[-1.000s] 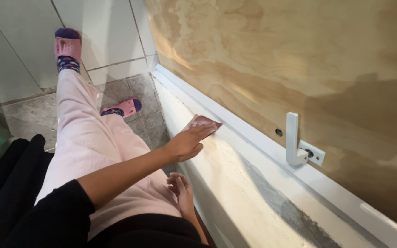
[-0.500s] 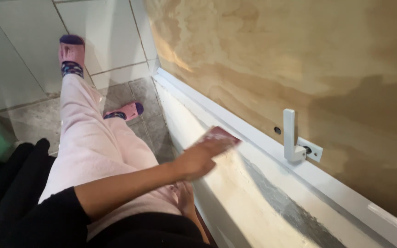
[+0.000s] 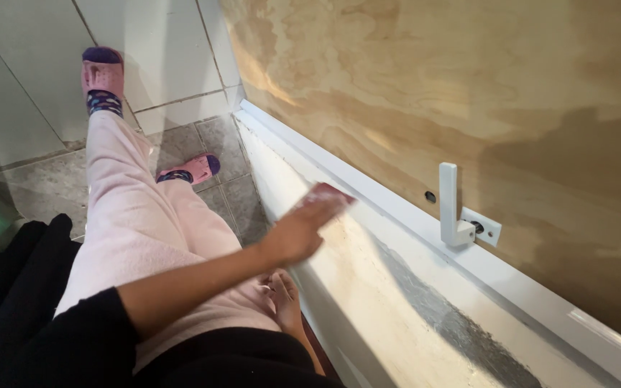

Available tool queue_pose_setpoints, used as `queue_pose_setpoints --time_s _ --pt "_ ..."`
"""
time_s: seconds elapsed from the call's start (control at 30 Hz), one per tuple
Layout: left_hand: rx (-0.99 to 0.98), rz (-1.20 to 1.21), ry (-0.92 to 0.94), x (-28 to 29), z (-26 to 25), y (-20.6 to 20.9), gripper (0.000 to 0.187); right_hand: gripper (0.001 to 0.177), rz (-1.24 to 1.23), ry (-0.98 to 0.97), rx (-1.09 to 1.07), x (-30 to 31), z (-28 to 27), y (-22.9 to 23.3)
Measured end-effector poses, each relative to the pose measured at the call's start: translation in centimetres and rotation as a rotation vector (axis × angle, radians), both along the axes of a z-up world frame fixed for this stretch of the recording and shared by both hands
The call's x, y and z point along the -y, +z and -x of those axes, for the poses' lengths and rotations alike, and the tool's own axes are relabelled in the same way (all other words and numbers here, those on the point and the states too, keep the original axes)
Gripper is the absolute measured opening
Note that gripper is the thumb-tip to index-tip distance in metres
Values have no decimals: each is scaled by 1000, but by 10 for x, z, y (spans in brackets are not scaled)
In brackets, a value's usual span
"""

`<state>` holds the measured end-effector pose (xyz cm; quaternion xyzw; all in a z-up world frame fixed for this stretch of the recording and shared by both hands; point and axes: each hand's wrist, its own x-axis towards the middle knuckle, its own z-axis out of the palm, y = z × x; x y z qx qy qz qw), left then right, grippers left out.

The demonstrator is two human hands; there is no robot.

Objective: Sanding the edge of a wall and trim using a piece of sandpaper.

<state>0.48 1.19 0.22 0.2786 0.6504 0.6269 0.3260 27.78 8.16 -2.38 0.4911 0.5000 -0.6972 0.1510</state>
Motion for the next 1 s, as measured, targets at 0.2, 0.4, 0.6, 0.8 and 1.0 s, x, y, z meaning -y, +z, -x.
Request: queue_pose_setpoints --time_s 0.2,0.4,0.6,0.8,1.0 --pt "-30 222 -42 -9 -3 -108 72 33 -6 25 123 4 30 16" --pt "-465 787 85 35 9 -167 64 35 -77 114 79 6 43 25" --pt "-237 449 -125 76 51 -39 61 64 -553 219 -8 21 108 70" --pt "-298 -72 -345 80 49 -1 44 76 -586 134 -127 14 132 84" --pt "-12 -137 -516 56 80 41 24 14 -931 237 -254 -3 94 55"
